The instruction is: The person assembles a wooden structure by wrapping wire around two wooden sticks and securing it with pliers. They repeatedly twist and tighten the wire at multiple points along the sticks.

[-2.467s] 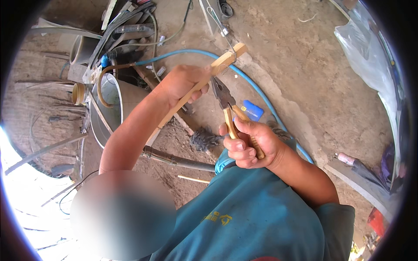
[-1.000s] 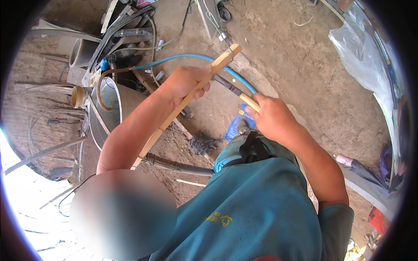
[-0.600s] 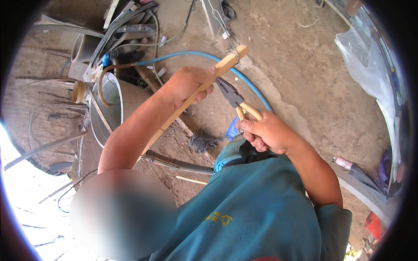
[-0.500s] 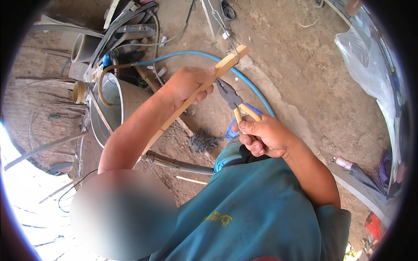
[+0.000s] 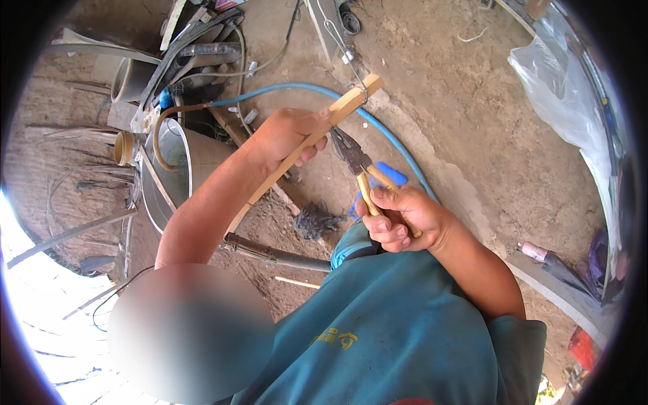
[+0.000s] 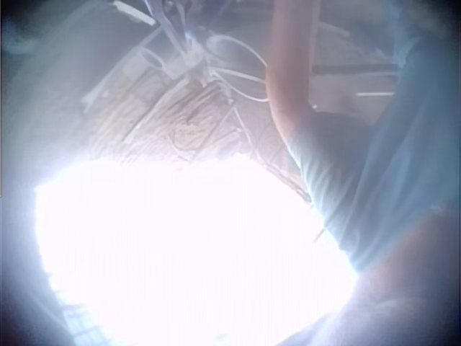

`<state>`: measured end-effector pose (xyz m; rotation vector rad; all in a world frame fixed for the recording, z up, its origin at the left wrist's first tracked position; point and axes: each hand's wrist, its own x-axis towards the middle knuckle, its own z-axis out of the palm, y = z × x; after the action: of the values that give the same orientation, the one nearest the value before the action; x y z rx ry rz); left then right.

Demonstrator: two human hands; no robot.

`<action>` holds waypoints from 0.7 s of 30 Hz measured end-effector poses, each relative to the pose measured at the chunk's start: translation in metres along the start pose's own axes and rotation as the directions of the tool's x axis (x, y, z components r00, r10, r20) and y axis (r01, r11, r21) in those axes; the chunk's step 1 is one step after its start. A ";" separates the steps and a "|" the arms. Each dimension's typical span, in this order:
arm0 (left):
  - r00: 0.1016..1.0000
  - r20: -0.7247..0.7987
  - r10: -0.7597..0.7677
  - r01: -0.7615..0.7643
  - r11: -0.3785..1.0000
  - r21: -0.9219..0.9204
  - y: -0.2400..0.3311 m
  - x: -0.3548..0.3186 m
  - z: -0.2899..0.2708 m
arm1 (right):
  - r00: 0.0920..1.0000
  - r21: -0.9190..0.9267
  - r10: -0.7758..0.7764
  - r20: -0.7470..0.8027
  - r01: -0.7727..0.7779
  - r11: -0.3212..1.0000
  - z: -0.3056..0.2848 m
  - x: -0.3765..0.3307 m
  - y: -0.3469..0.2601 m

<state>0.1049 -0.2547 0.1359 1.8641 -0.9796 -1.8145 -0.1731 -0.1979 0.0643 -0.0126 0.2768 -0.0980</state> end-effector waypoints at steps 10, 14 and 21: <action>1.000 0.028 -0.011 0.012 0.999 -0.030 0.000 -0.002 0.003 | 0.983 -0.346 -0.170 -0.071 0.136 0.928 -0.006 -0.020 -0.013; 0.998 0.065 0.023 -0.022 0.999 -0.030 0.001 -0.006 0.005 | 0.995 -0.333 -0.095 -0.012 0.085 0.939 -0.012 -0.035 -0.021; 0.999 0.035 0.027 -0.025 0.999 -0.048 -0.006 -0.020 0.000 | 0.812 -0.960 -0.583 -0.014 -0.175 -0.219 0.021 -0.068 -0.046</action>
<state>0.1071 -0.2367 0.1459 1.7887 -0.9601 -1.8459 -0.2368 -0.2374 0.1042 -1.8424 0.8674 -0.2427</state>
